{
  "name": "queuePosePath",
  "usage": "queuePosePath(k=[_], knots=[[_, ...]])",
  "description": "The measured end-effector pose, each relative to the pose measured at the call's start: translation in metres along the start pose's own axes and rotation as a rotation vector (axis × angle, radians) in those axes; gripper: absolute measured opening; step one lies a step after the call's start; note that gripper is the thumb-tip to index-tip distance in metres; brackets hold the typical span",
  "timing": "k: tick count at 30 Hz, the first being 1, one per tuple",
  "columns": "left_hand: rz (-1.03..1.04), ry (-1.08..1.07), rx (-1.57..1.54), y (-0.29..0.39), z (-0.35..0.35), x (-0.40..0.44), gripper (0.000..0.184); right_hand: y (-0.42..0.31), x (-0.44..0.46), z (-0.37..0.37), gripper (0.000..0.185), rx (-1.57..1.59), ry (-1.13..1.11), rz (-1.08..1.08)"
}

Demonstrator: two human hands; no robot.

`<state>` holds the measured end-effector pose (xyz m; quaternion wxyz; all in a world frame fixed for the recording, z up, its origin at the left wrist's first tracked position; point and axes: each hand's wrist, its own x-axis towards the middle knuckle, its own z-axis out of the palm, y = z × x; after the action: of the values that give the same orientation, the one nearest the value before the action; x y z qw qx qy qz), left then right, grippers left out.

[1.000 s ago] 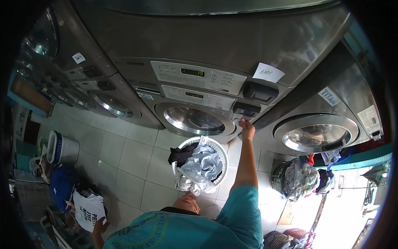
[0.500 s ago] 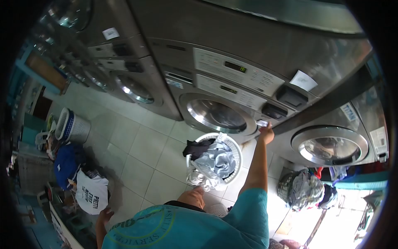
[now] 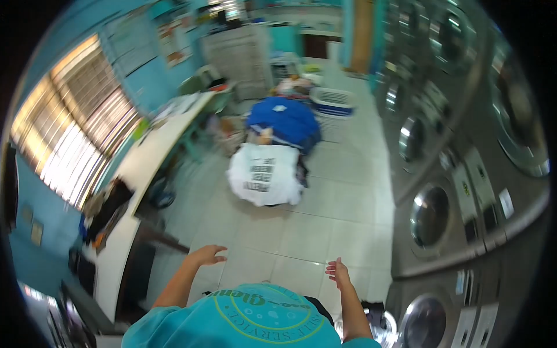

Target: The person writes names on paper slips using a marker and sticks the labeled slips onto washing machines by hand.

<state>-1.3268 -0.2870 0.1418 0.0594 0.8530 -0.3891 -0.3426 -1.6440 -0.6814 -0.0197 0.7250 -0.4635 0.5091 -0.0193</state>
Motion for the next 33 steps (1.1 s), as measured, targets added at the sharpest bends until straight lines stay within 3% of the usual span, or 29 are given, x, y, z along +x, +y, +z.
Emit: queuePosePath(k=[2, 4, 6, 7, 8, 9, 10, 12, 14, 16, 20, 22, 23, 26, 27, 28, 29, 31, 33], knots=[[0.038, 0.245, -0.050, -0.021, -0.033, -0.040, 0.055, -0.035, 0.014, 0.070, 0.066, -0.331, -0.244, -0.133], [0.110, 0.698, -0.044, -0.012, -0.078, -0.082, 0.051, -0.048, 0.051, 0.123, 0.066, -0.448, -0.284, -0.162], [0.066, 0.944, -0.258, 0.017, -0.142, -0.129, 0.050, -0.026, 0.123, 0.147, 0.063, -0.695, -0.200, -0.300], [0.137, 1.179, -0.179, 0.021, -0.163, -0.149, 0.051, -0.017, 0.152, 0.156, 0.063, -0.719, -0.219, -0.309], [0.210, 1.409, -0.088, 0.020, -0.181, -0.164, 0.052, -0.010, 0.177, 0.163, 0.062, -0.937, -0.213, -0.307], [0.377, 1.633, -0.168, 0.014, -0.192, -0.173, 0.058, -0.013, 0.193, 0.175, 0.062, -1.157, -0.199, -0.303], [0.549, 1.851, -0.247, 0.007, -0.201, -0.180, 0.065, -0.022, 0.199, 0.189, 0.062, -1.183, -0.209, -0.309], [0.685, 2.120, -0.123, -0.004, -0.225, -0.199, 0.078, -0.038, 0.206, 0.217, 0.062, -1.436, -0.342, -0.219], [0.967, 1.957, -0.239, -0.010, -0.256, -0.204, 0.086, -0.051, 0.235, 0.236, 0.062, -1.539, -0.415, -0.235], [1.082, 1.803, -0.283, -0.032, -0.279, -0.194, 0.086, -0.055, 0.288, 0.252, 0.064, -1.497, -0.402, -0.334], [0.987, 1.882, -0.249, -0.112, -0.325, -0.148, 0.086, -0.114, 0.349, 0.335, 0.070, -1.610, -0.417, -0.127], [0.939, 1.916, -0.238, -0.145, -0.356, -0.124, 0.086, -0.135, 0.399, 0.372, 0.052, -1.697, -0.342, -0.324], [0.909, 1.937, -0.233, -0.162, -0.374, -0.113, 0.086, -0.175, 0.373, 0.416, 0.053, -1.869, -0.381, -0.505], [0.865, 1.963, -0.193, -0.219, -0.433, -0.085, 0.087, -0.208, 0.441, 0.500, 0.057, -2.022, -0.539, -0.677], [0.859, 1.975, -0.174, -0.239, -0.450, -0.075, 0.087, -0.233, 0.418, 0.551, 0.052, -1.856, -0.455, -0.619], [0.840, 1.992, -0.171, -0.255, -0.464, -0.066, 0.087, -0.259, 0.416, 0.595, 0.048, -1.899, -0.539, -0.598], [0.812, 2.012, -0.182, -0.271, -0.474, -0.057, 0.087, -0.271, 0.425, 0.626, 0.049, -1.855, -0.634, -0.856], [0.764, 2.057, -0.198, -0.303, -0.493, -0.038, 0.088, -0.300, 0.418, 0.708, 0.057, -1.765, -0.541, -0.795], [0.730, 2.097, -0.203, -0.335, -0.514, -0.023, 0.088, -0.319, 0.430, 0.780, 0.057, -1.771, -0.652, -0.845]])
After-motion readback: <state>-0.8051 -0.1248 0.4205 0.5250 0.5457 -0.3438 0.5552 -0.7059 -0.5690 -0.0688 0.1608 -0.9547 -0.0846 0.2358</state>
